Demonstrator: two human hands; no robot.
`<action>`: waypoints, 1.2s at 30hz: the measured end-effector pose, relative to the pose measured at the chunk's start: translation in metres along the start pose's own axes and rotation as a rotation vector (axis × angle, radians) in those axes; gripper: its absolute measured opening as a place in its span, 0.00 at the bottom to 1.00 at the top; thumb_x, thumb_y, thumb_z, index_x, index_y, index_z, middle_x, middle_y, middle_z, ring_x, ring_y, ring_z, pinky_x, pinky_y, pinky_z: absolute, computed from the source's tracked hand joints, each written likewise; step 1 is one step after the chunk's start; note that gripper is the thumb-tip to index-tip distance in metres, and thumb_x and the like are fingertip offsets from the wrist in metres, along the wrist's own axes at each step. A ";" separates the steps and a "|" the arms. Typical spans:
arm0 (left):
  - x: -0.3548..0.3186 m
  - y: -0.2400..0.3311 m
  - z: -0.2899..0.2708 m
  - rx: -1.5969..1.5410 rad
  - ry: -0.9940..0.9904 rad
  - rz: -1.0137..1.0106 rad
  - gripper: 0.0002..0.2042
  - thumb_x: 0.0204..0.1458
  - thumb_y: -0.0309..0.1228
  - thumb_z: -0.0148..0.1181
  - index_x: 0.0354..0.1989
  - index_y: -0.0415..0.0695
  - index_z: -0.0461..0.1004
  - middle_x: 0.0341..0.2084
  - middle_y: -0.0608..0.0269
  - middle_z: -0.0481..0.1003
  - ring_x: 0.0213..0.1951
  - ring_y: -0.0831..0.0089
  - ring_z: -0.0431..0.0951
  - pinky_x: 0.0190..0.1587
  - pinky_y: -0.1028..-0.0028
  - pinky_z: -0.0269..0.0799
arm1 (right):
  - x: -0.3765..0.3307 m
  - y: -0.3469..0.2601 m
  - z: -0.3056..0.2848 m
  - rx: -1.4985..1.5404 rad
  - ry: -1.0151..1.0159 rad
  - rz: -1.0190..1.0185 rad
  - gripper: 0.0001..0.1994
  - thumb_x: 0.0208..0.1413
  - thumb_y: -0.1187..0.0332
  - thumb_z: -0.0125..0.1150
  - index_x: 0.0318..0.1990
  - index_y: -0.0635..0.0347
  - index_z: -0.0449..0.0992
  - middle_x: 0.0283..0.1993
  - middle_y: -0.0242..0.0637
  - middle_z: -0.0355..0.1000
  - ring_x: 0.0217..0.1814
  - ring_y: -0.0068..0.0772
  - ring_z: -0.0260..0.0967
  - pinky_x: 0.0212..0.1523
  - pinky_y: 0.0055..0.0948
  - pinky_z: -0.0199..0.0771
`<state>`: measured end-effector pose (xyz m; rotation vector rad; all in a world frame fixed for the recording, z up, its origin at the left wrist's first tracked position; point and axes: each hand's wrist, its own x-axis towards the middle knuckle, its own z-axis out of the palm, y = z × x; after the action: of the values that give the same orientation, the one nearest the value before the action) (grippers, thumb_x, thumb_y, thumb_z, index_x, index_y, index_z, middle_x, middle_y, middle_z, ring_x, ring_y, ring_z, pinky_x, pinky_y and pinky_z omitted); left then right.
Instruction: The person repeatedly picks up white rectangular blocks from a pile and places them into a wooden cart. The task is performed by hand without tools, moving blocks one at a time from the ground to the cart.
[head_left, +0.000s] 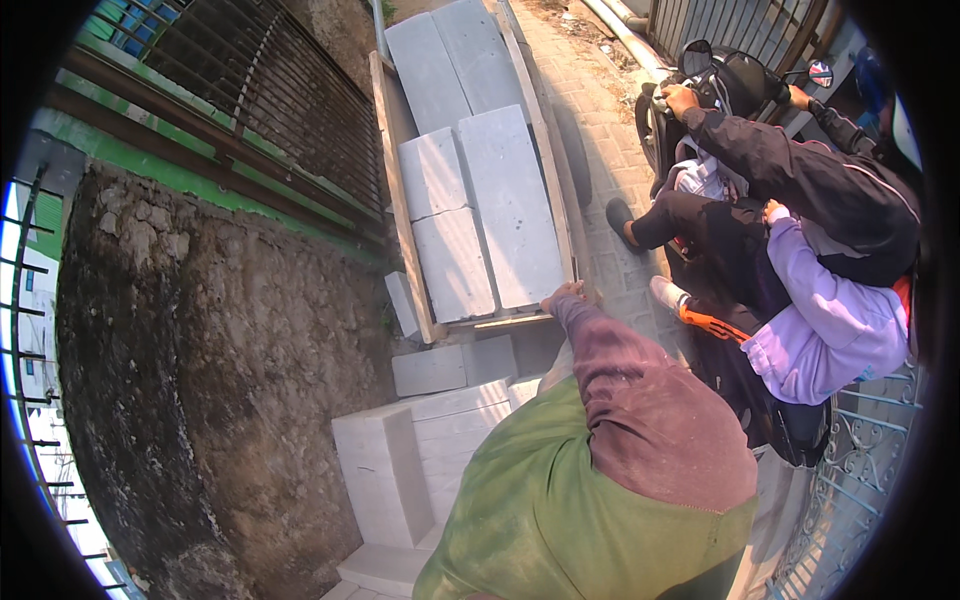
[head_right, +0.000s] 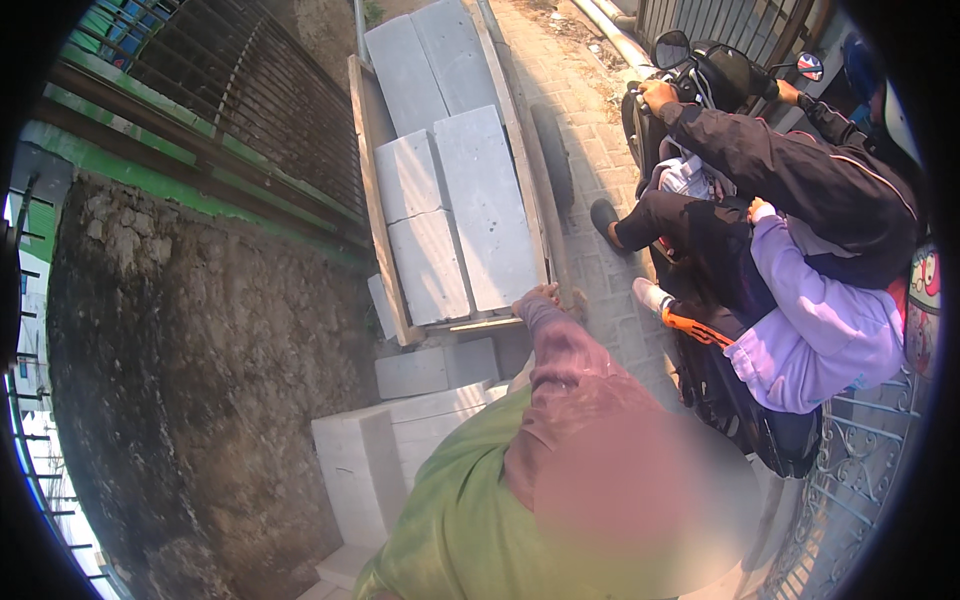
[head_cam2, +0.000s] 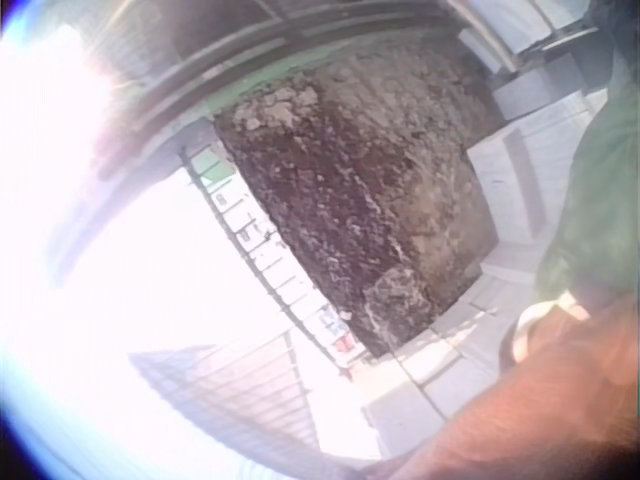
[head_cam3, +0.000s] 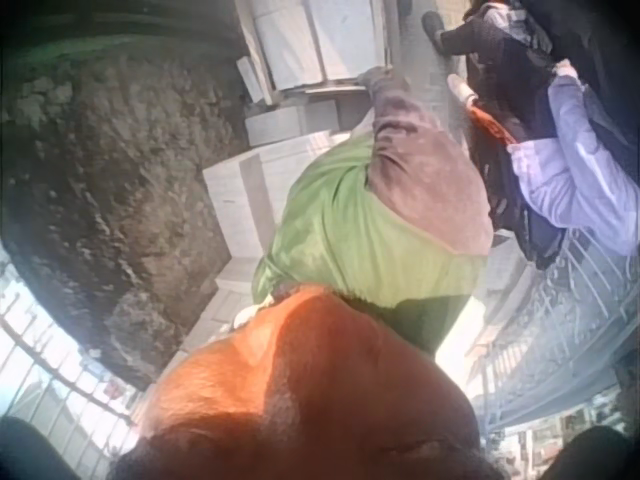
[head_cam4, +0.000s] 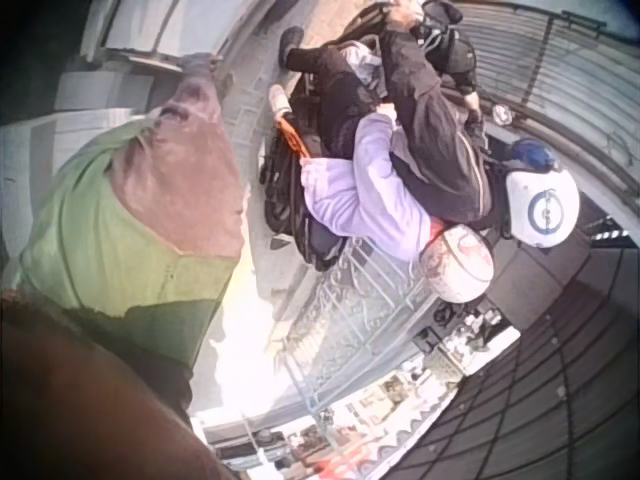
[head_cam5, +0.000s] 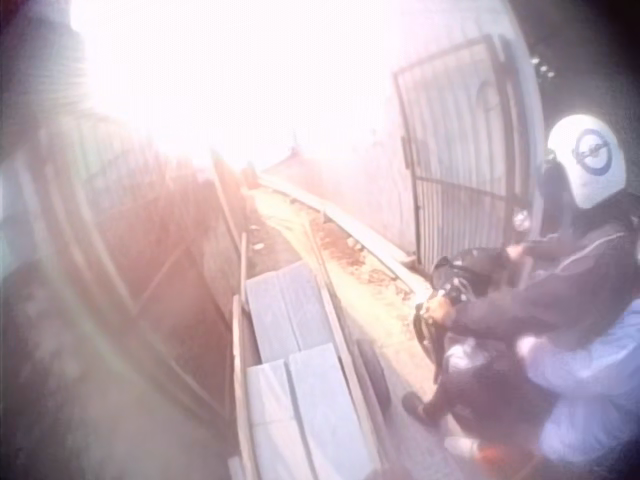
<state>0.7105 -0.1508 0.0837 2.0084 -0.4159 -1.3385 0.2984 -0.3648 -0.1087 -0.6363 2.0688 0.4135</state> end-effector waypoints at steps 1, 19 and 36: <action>-0.001 0.000 0.000 -0.001 0.005 0.000 0.50 0.48 0.70 0.47 0.68 0.39 0.50 0.68 0.47 0.50 0.67 0.49 0.52 0.66 0.51 0.51 | -0.003 -0.001 -0.003 0.039 -0.018 -0.002 0.46 0.55 0.49 0.51 0.73 0.59 0.33 0.77 0.49 0.23 0.78 0.56 0.30 0.73 0.54 0.34; -0.011 -0.002 0.025 0.020 -0.012 -0.006 0.49 0.49 0.69 0.46 0.70 0.41 0.48 0.70 0.49 0.48 0.69 0.51 0.49 0.67 0.50 0.49 | -0.012 0.032 -0.020 0.357 0.092 -0.169 0.43 0.46 0.45 0.63 0.64 0.68 0.61 0.72 0.59 0.46 0.75 0.55 0.43 0.73 0.43 0.47; -0.017 -0.016 0.040 -0.030 -0.018 -0.003 0.48 0.50 0.68 0.45 0.71 0.44 0.46 0.71 0.51 0.45 0.70 0.53 0.46 0.67 0.50 0.47 | -0.043 0.031 -0.045 0.273 0.048 -0.193 0.45 0.47 0.46 0.64 0.66 0.67 0.57 0.70 0.57 0.53 0.72 0.52 0.52 0.69 0.45 0.55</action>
<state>0.6660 -0.1432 0.0749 1.9748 -0.3987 -1.3577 0.2701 -0.3512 -0.0470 -0.6764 2.0382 0.0042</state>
